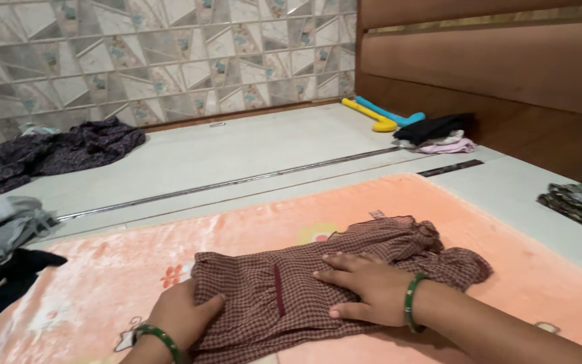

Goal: The person picks up a shirt and a dress from a pile and folds them on a bed.

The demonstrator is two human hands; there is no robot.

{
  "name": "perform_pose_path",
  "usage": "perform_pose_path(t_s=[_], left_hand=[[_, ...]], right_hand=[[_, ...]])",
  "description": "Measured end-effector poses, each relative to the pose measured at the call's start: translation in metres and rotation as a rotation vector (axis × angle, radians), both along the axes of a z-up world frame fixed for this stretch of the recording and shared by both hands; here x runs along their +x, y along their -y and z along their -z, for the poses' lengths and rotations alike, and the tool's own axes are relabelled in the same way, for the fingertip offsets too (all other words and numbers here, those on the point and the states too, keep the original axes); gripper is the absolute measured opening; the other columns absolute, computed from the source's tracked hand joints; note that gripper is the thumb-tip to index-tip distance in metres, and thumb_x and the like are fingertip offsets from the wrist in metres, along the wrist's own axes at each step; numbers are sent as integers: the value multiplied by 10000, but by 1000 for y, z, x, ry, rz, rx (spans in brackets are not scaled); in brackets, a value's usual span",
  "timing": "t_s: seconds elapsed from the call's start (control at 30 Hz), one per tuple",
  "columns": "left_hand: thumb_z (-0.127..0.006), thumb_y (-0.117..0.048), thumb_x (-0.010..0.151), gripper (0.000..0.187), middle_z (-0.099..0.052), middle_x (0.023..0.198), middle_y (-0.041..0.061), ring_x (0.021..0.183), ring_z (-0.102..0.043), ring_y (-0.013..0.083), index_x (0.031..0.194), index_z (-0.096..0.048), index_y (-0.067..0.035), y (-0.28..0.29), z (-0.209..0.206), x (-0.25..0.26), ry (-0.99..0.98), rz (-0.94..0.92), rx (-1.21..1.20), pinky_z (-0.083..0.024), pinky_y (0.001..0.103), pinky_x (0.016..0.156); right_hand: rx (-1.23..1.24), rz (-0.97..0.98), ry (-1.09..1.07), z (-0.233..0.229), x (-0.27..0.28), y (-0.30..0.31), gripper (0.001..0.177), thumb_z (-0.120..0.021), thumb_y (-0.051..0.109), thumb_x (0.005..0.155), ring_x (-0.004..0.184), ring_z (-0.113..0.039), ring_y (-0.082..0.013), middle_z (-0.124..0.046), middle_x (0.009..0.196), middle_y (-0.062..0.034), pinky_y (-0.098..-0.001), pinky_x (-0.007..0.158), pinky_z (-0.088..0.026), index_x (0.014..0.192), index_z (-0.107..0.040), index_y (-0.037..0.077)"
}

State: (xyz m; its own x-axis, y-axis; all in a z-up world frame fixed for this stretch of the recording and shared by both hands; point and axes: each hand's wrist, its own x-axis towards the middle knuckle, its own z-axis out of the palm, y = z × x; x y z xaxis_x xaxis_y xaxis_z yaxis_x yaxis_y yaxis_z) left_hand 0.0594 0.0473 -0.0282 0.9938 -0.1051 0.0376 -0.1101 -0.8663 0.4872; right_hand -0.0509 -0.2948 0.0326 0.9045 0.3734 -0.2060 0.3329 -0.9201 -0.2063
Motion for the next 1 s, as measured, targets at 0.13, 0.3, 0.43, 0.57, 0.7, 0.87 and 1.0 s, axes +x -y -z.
perform_pose_path(t_s=[0.13, 0.3, 0.43, 0.57, 0.7, 0.87, 1.0], left_hand=[[-763, -426, 771, 543, -832, 1050, 153, 975, -794, 288, 1149, -740, -37, 3, -19, 3, -20, 30, -207, -607, 407, 917], [-806, -395, 724, 790, -764, 1162, 170, 1057, -759, 307, 1399, -541, -83, 58, -96, 5, 111, 98, 15, -587, 404, 947], [-806, -352, 716, 768, -696, 1236, 209, 1141, -681, 357, 1381, -545, -70, 157, -152, -1, 267, 315, 181, -540, 409, 997], [-754, -395, 776, 615, -708, 1252, 222, 1163, -687, 342, 1278, -678, -47, 264, -157, -18, 103, 400, 207, -540, 388, 1029], [-632, -427, 872, 548, -671, 1315, 190, 1148, -652, 338, 1312, -655, -101, 325, -120, -26, 2, 558, 156, -519, 416, 995], [-671, -213, 843, 578, -692, 1121, 120, 937, -638, 206, 1364, -562, 13, 316, -75, -4, -503, 693, -378, -537, 381, 870], [-577, -32, 842, 634, -609, 1016, 74, 821, -608, 149, 1459, -443, 27, 294, -82, 1, -734, 611, -762, -571, 343, 806]], right_hand=[[124, -62, 203, 4, 2, 11, 771, -611, 583, 904, 1503, -314, -333, -351, 1620, -146, -535, 1203, -214, 1531, -432, 172], [362, 147, 339, -13, 10, 48, 640, -714, 399, 864, 1274, -581, -307, -619, 1372, -149, -422, 1062, -452, 1410, -553, 107], [547, 330, 448, -28, 16, 81, 541, -741, 376, 816, 1061, -736, -239, -746, 1167, -122, -370, 931, -588, 1272, -679, 91], [887, 579, 113, -39, 23, 109, 594, -670, 497, 890, 945, -699, -397, -726, 1096, -249, -507, 824, -604, 1242, -728, 22], [1043, 741, -226, -28, 30, 120, 792, -509, 705, 925, 1218, -608, -357, -576, 1370, -214, -514, 958, -575, 1421, -514, 88], [965, 747, -271, -3, 45, 132, 866, -536, 759, 854, 1414, -424, -369, -457, 1586, -173, -524, 1087, -342, 1497, -567, 179], [892, 703, -230, 2, 54, 138, 818, -731, 577, 783, 1305, -581, -278, -583, 1487, -199, -420, 1020, -459, 1365, -617, 14]])
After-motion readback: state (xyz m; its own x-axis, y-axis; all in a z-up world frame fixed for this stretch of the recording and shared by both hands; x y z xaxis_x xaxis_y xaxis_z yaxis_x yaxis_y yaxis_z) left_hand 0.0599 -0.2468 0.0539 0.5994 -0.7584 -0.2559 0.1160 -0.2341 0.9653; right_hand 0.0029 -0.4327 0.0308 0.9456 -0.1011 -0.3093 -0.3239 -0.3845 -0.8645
